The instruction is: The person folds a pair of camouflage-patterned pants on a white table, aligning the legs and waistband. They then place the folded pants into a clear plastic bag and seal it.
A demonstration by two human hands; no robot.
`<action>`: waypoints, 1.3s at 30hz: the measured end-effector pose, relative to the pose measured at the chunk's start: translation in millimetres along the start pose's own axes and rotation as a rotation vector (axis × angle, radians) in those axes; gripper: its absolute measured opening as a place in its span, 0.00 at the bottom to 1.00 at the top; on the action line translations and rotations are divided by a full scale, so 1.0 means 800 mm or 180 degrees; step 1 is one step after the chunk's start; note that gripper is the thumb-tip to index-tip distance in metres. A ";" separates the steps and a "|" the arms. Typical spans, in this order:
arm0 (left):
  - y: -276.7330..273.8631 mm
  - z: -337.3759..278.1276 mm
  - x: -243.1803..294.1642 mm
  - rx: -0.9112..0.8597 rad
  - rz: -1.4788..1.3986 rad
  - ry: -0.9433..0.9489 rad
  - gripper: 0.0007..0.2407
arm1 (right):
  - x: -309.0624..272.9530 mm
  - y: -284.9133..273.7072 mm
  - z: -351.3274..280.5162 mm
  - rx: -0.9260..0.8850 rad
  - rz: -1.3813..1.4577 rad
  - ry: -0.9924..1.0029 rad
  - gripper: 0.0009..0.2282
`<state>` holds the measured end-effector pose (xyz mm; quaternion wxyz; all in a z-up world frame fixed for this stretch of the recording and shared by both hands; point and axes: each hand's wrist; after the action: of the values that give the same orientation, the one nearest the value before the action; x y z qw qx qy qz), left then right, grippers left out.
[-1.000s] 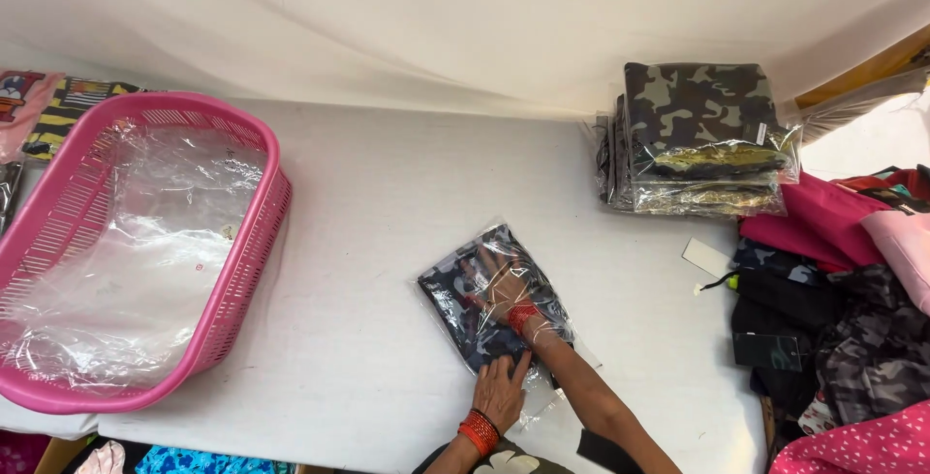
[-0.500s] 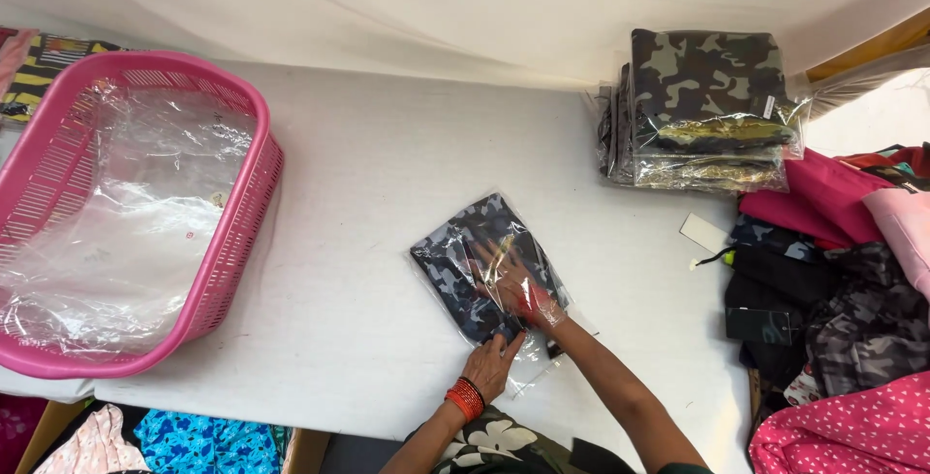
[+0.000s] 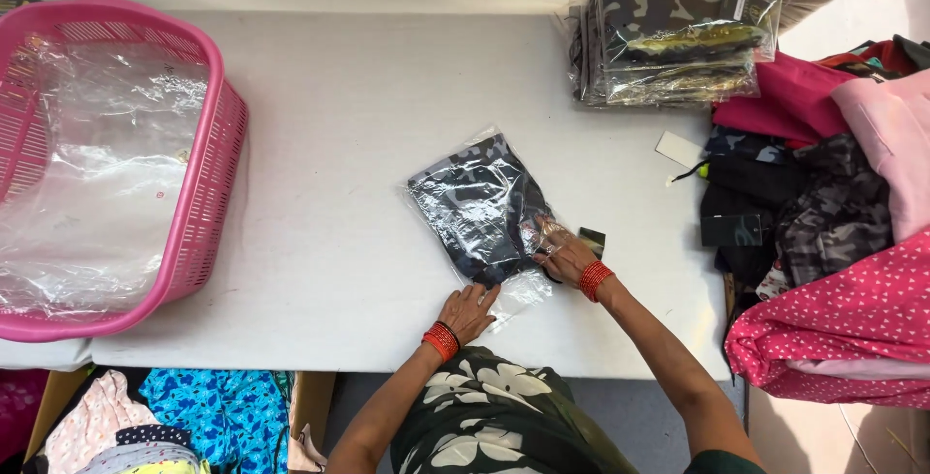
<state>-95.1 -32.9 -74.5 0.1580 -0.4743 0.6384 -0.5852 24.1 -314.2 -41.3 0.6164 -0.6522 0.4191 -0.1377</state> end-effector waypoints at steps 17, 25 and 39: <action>0.065 0.053 -0.031 0.1589 -0.4621 -0.3305 0.27 | -0.024 -0.009 -0.030 0.1092 0.0349 0.1037 0.39; -0.030 0.013 -0.107 0.1090 -0.7282 -0.1499 0.06 | -0.059 0.027 0.003 0.0884 0.2017 0.1260 0.37; -0.143 0.185 -0.028 0.0992 -0.5797 -0.0794 0.14 | -0.125 0.166 0.020 -0.0748 0.8961 0.0171 0.07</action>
<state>76.0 -88.1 -18.6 -0.2326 -0.8251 -0.0870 -0.5075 -75.9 -216.7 -132.5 0.1711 0.2617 0.7306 0.6071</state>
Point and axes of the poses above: each hand's wrist, its own z-axis towards the middle knuckle, its own y-axis out of the palm, x = y × z, and after that the axes turned 5 degrees about -y, right-handed
